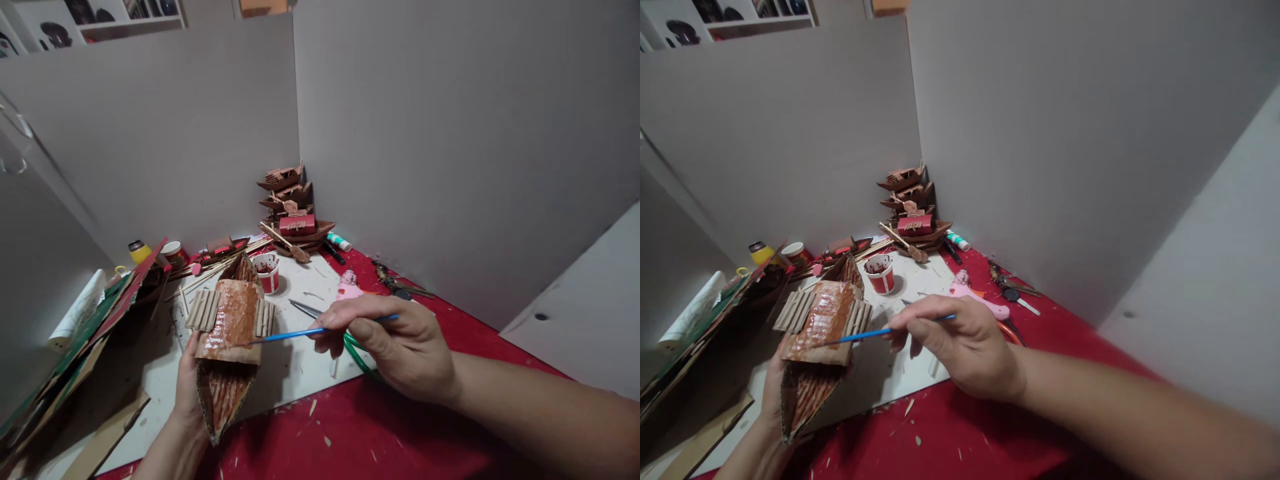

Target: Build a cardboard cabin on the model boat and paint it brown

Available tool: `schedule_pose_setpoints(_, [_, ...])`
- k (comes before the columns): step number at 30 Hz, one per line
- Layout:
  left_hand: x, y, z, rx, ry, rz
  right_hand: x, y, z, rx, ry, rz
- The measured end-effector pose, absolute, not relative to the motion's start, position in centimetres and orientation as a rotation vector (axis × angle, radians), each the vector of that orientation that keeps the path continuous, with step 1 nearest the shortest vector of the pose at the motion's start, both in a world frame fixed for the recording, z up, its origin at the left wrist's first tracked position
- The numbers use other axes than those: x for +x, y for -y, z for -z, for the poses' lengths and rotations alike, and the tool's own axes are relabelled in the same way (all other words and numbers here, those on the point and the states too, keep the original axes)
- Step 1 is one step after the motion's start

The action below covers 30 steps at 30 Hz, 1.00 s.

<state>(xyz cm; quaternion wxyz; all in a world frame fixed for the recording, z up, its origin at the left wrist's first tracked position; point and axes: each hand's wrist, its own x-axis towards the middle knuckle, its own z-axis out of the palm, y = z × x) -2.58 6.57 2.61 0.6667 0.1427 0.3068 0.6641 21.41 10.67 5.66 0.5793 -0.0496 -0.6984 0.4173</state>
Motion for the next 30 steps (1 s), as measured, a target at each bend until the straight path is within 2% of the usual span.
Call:
schedule_pose_setpoints(6, [-2.2,-6.6,-3.5,0.286,-0.761,-1.526,21.8,-10.9,-5.6,-0.127,1.818,-0.812])
schedule_pose_setpoints(15, [-1.0,-6.6,-5.2,0.233,-0.965,-1.668,22.2,-11.1,-5.9,-0.112,1.754,-0.922])
schedule_pose_setpoints(22, [-1.6,-6.8,-5.4,0.211,-0.963,-1.66,22.3,-11.4,-6.2,-0.127,1.928,-0.814])
schedule_pose_setpoints(30, [-4.1,-7.1,-5.4,0.392,-0.864,-1.686,22.1,-14.6,-8.3,-0.464,1.488,-0.774])
